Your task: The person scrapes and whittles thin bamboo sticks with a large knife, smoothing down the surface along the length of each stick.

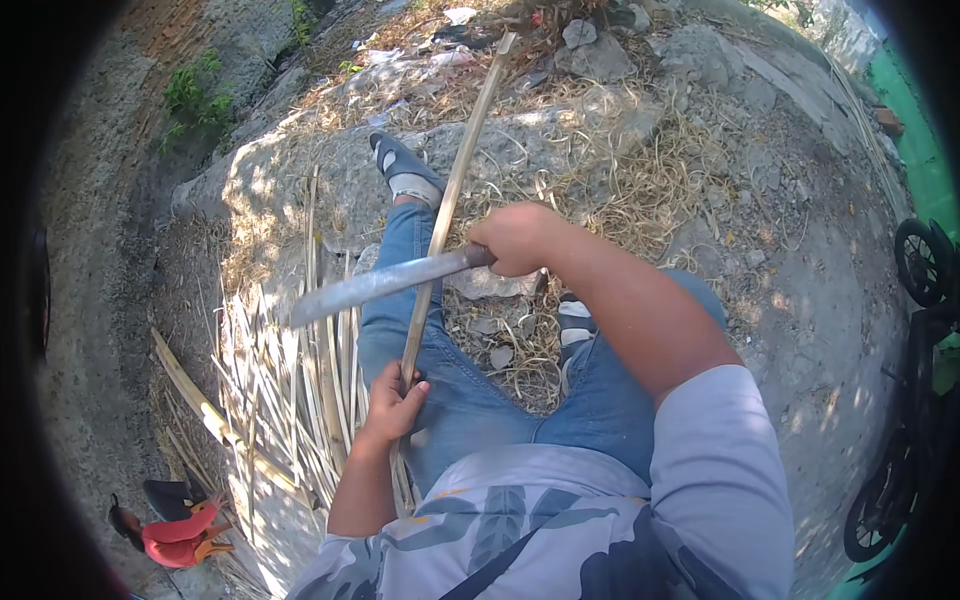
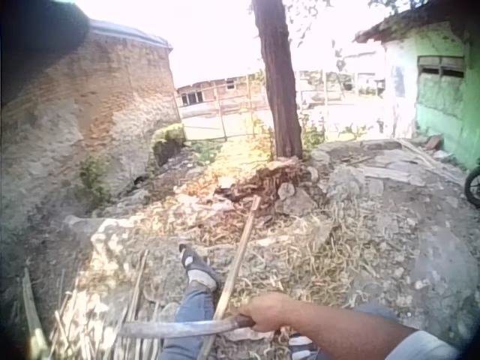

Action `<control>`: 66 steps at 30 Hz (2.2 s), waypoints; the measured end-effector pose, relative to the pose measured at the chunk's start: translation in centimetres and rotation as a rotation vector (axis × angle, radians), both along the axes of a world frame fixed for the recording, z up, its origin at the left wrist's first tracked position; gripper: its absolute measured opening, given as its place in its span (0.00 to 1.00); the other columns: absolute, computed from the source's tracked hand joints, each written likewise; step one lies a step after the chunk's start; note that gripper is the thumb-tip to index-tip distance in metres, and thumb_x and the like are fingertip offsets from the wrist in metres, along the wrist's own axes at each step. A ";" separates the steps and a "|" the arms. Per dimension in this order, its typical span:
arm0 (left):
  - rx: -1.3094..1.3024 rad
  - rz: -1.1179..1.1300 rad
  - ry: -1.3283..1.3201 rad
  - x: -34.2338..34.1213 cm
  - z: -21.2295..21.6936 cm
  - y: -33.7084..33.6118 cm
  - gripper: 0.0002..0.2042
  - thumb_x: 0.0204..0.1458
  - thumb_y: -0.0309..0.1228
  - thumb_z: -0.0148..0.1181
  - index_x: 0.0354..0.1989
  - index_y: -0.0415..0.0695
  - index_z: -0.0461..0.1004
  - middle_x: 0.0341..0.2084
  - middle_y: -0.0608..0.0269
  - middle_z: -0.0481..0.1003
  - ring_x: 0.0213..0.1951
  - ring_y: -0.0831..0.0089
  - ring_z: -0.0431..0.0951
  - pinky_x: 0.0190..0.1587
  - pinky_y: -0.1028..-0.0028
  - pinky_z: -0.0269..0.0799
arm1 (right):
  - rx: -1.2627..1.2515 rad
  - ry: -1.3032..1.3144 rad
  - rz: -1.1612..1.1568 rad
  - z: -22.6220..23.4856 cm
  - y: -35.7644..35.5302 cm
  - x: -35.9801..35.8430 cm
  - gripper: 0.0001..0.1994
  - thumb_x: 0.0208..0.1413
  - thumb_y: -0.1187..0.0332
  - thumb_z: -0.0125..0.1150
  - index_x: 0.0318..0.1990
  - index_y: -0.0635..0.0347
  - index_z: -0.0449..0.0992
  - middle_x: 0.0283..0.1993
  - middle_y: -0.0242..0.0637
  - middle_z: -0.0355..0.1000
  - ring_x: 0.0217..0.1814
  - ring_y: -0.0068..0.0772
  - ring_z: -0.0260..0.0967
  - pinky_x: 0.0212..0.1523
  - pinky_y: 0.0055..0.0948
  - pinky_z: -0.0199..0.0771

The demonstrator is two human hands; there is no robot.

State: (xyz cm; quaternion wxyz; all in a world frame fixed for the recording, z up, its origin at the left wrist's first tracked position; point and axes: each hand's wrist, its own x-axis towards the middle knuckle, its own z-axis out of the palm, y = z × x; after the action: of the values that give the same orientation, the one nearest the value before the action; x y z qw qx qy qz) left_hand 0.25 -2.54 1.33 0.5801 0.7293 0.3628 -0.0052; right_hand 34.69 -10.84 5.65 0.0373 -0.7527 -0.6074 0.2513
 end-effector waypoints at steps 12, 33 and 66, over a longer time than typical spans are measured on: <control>0.203 -0.040 -0.006 0.1 -1.0 0.3 0.12 0.58 0.33 0.61 0.41 0.36 0.75 0.26 0.50 0.77 0.29 0.63 0.78 0.35 0.65 0.72 | 0.230 0.057 -0.278 -1.3 -1.9 3.0 0.12 0.45 0.65 0.65 0.39 0.56 0.77 0.33 0.44 0.78 0.38 0.51 0.77 0.40 0.45 0.75; -0.100 0.128 -0.136 -0.8 -3.0 0.6 0.13 0.64 0.36 0.58 0.43 0.36 0.74 0.24 0.72 0.70 0.30 0.84 0.65 0.32 0.76 0.64 | 0.060 -0.181 0.035 0.8 -0.5 -1.6 0.12 0.47 0.65 0.65 0.41 0.45 0.80 0.37 0.37 0.80 0.45 0.44 0.79 0.44 0.44 0.78; -0.214 0.129 -0.060 0.0 -2.1 0.5 0.09 0.67 0.32 0.54 0.44 0.39 0.74 0.24 0.79 0.66 0.25 0.86 0.61 0.28 0.79 0.59 | 0.086 -0.025 -0.273 0.1 -1.7 2.4 0.14 0.47 0.65 0.65 0.43 0.53 0.79 0.39 0.41 0.79 0.45 0.46 0.79 0.47 0.46 0.78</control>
State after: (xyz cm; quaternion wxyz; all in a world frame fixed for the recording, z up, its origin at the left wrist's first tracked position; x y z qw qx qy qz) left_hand 0.24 -2.05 -0.77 0.6644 0.6381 0.3889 0.0152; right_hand 37.14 -12.54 5.73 0.0959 -0.8290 -0.5101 0.2083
